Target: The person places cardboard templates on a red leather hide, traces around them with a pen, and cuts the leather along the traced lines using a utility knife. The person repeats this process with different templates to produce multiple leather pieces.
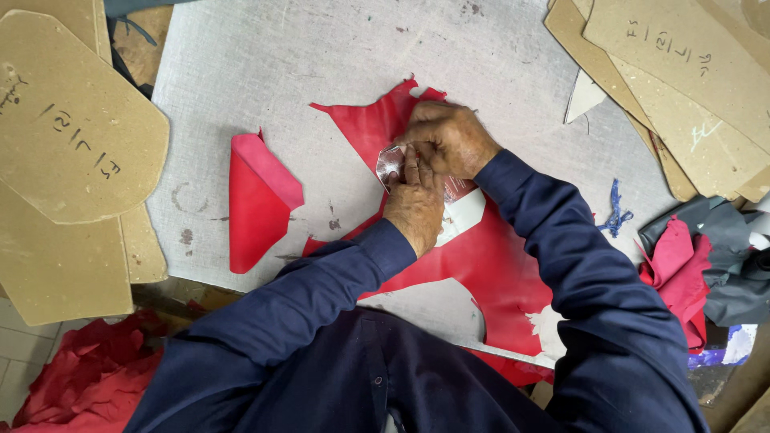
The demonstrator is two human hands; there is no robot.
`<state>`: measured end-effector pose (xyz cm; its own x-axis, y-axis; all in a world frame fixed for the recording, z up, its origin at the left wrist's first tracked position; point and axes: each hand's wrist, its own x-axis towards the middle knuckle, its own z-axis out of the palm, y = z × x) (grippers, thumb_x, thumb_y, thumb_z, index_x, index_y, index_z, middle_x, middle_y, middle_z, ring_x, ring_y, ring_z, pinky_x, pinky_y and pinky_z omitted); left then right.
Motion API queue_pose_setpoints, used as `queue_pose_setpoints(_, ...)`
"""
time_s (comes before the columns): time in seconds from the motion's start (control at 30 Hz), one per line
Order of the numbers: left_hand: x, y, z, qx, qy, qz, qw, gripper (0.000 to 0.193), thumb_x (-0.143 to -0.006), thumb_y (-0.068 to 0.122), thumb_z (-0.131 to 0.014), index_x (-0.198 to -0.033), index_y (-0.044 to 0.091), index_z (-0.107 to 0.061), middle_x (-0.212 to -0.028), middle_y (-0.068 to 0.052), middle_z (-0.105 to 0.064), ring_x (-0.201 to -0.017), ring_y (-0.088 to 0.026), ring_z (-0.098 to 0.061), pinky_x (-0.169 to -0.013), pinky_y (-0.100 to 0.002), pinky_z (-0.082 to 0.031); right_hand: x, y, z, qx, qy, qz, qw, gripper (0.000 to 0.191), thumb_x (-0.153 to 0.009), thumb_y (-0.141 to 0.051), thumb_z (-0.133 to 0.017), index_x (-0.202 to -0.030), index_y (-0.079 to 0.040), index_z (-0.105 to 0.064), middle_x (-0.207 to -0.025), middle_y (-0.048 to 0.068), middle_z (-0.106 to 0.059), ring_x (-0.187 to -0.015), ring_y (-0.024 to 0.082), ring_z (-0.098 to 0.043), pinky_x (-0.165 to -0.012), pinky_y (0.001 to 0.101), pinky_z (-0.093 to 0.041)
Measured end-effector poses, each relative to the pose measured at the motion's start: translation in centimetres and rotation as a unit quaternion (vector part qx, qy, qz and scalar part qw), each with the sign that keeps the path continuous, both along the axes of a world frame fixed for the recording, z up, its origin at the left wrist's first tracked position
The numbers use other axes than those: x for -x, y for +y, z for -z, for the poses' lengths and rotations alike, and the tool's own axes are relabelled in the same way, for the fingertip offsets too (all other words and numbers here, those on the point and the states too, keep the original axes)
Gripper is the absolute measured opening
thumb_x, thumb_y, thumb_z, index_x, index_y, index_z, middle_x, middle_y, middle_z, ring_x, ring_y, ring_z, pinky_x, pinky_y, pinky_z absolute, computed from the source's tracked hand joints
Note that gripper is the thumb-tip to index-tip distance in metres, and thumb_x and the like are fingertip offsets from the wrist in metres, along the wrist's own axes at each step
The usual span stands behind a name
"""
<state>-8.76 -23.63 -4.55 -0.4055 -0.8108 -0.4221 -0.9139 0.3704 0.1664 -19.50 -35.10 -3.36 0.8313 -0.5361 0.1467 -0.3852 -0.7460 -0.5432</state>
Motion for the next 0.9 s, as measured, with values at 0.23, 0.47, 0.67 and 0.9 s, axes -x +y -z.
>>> queue_pose_setpoints(0.23,0.1,-0.1,0.5,0.008,-0.006,0.007,1.000,0.100,-0.088,0.049,-0.072,-0.150,-0.014,-0.025,-0.155,-0.037,-0.025,-0.148,-0.055,-0.011,-0.105,-0.061,-0.044,-0.7,-1.1,1.2,-0.028,0.024,-0.011,0.999,0.034,-0.071,0.006,-0.075,-0.098,-0.013,-0.080,-0.090,0.004,-0.066,-0.082,0.024,-0.068,-0.067,0.0364,-0.056)
queue_pose_setpoints(0.47,0.4,0.0,0.5,-0.001,0.006,-0.013,1.000,0.101,-0.088,0.053,-0.069,-0.152,-0.012,-0.025,-0.158,-0.035,-0.022,-0.151,-0.048,-0.011,-0.111,-0.061,-0.043,-1.1,-1.6,1.5,0.036,0.024,-0.048,0.998,0.028,-0.063,0.000,-0.079,-0.089,-0.010,-0.078,-0.090,0.005,-0.067,-0.092,0.027,-0.066,-0.073,0.0385,-0.057)
queue_pose_setpoints(0.67,0.5,-0.1,0.5,0.022,-0.040,0.012,0.999,0.097,-0.092,0.051,-0.065,-0.150,-0.016,-0.026,-0.159,-0.039,-0.013,-0.151,-0.052,-0.004,-0.105,-0.060,-0.046,0.1,-2.8,1.3,0.042,0.017,-0.060,0.997,0.029,-0.064,-0.003,-0.083,-0.093,-0.006,-0.077,-0.090,0.006,-0.068,-0.095,0.028,-0.064,-0.078,0.0389,-0.058)
queue_pose_setpoints(0.9,0.4,-0.4,0.3,0.034,-0.016,-0.012,0.999,0.100,-0.090,0.053,-0.066,-0.152,-0.013,-0.024,-0.162,-0.037,-0.004,-0.150,-0.053,-0.003,-0.107,-0.059,-0.045,2.8,-4.5,1.1,0.046,0.048,-0.025,0.998,0.025,-0.069,0.001,-0.081,-0.092,-0.007,-0.076,-0.090,0.007,-0.067,-0.092,0.027,-0.066,-0.074,0.0381,-0.057)
